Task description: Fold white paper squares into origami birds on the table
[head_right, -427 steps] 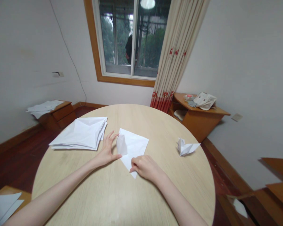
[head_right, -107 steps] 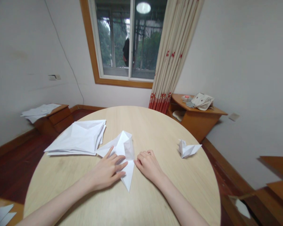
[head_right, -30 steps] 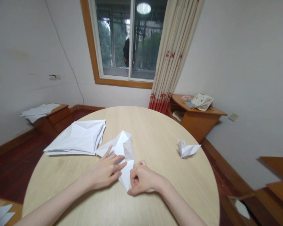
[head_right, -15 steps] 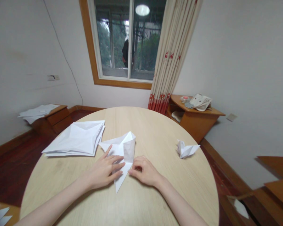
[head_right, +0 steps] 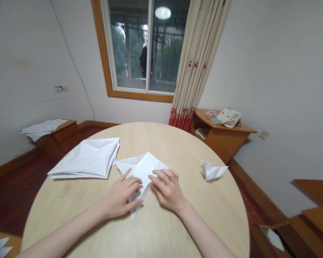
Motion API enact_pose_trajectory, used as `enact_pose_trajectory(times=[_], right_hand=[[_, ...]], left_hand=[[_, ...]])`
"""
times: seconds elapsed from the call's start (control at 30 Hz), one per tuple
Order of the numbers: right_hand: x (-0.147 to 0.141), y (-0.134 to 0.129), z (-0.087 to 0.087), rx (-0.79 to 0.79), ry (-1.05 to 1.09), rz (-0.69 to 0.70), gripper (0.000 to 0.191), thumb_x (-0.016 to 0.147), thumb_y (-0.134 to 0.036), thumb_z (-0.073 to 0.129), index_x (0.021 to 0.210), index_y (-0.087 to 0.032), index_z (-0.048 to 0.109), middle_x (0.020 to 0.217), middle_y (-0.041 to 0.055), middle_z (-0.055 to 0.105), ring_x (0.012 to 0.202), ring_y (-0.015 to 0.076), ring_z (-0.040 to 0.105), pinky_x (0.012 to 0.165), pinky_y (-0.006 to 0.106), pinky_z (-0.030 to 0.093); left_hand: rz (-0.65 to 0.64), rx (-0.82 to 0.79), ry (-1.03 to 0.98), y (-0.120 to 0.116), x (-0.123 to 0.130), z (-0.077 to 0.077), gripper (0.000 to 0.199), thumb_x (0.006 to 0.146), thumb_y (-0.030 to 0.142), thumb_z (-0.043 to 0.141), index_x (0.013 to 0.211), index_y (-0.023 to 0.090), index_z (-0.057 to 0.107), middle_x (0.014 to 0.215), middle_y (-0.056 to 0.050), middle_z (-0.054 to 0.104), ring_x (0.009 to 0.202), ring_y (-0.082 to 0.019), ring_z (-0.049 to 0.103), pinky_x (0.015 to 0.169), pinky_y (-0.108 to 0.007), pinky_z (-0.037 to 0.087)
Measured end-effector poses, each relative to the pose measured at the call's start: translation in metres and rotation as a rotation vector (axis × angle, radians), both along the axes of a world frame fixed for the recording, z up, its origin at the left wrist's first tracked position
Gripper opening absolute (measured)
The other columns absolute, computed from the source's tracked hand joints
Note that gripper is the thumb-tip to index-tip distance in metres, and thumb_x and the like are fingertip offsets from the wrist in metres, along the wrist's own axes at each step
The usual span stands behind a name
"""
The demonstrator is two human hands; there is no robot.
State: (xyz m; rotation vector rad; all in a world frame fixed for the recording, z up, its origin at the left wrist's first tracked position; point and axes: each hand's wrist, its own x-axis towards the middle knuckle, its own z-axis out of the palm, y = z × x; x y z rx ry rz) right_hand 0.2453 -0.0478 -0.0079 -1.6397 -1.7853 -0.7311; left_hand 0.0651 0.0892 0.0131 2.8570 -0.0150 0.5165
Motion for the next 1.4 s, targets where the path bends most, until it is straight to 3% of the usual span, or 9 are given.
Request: enact_pose_trajectory(times=[0.27, 0.5, 0.8, 0.93, 1.13, 1.4], right_hand=[[0.006, 0.002, -0.004, -0.151, -0.004, -0.023, 0.011, 0.09, -0.024, 0.055, 0.092, -0.023, 0.066, 0.091, 0.0015, 0.07, 0.093, 0.0193, 0.057, 0.088, 0.039, 0.021], [0.006, 0.003, 0.0, -0.153, 0.067, 0.022, 0.018, 0.095, -0.026, 0.049, 0.088, -0.019, 0.064, 0.079, 0.0028, 0.071, 0.078, 0.017, 0.057, 0.085, 0.037, 0.023], [0.008, 0.004, -0.002, -0.201, 0.129, 0.008, 0.029, 0.096, -0.033, 0.047, 0.077, -0.017, 0.063, 0.071, 0.003, 0.069, 0.068, 0.0159, 0.058, 0.08, 0.035, 0.026], [0.008, 0.005, -0.005, -0.196, 0.196, 0.024, 0.032, 0.097, -0.035, 0.048, 0.075, -0.018, 0.064, 0.07, 0.002, 0.07, 0.064, 0.0143, 0.059, 0.079, 0.034, 0.027], [0.008, 0.01, -0.014, -0.181, 0.321, 0.042, 0.035, 0.096, -0.041, 0.048, 0.073, -0.019, 0.065, 0.07, 0.0006, 0.072, 0.064, 0.0134, 0.062, 0.076, 0.033, 0.029], [0.003, 0.011, -0.014, -0.293, 0.466, 0.0, 0.023, 0.093, -0.036, 0.053, 0.079, -0.021, 0.062, 0.077, -0.0001, 0.071, 0.072, 0.0152, 0.062, 0.079, 0.034, 0.034]], left_hand=[[-0.019, -0.015, 0.062, -0.008, 0.0, 0.0, 0.031, 0.083, 0.05, 0.057, 0.085, 0.021, 0.049, 0.098, -0.003, 0.061, 0.095, -0.021, 0.061, 0.113, -0.046, 0.023], [-0.017, -0.03, 0.089, -0.01, -0.001, 0.0, 0.037, 0.075, 0.05, 0.065, 0.09, 0.021, 0.047, 0.097, -0.002, 0.062, 0.092, -0.022, 0.063, 0.114, -0.044, 0.019], [-0.032, -0.046, 0.046, -0.006, -0.003, 0.007, 0.044, 0.076, 0.056, 0.061, 0.098, 0.02, 0.049, 0.096, -0.003, 0.065, 0.091, -0.023, 0.064, 0.115, -0.046, 0.016], [-0.034, -0.003, -0.009, -0.003, -0.004, 0.006, 0.037, 0.081, 0.045, 0.059, 0.106, 0.02, 0.051, 0.1, -0.004, 0.065, 0.095, -0.022, 0.062, 0.115, -0.046, 0.017], [0.008, 0.053, -0.145, 0.002, -0.002, -0.001, 0.029, 0.081, 0.026, 0.057, 0.109, 0.02, 0.053, 0.103, -0.004, 0.066, 0.097, -0.021, 0.061, 0.109, -0.043, 0.03], [0.042, 0.002, -0.304, 0.01, 0.001, -0.006, 0.022, 0.086, 0.022, 0.054, 0.108, 0.018, 0.05, 0.097, -0.007, 0.066, 0.091, -0.022, 0.062, 0.097, -0.045, 0.042]])
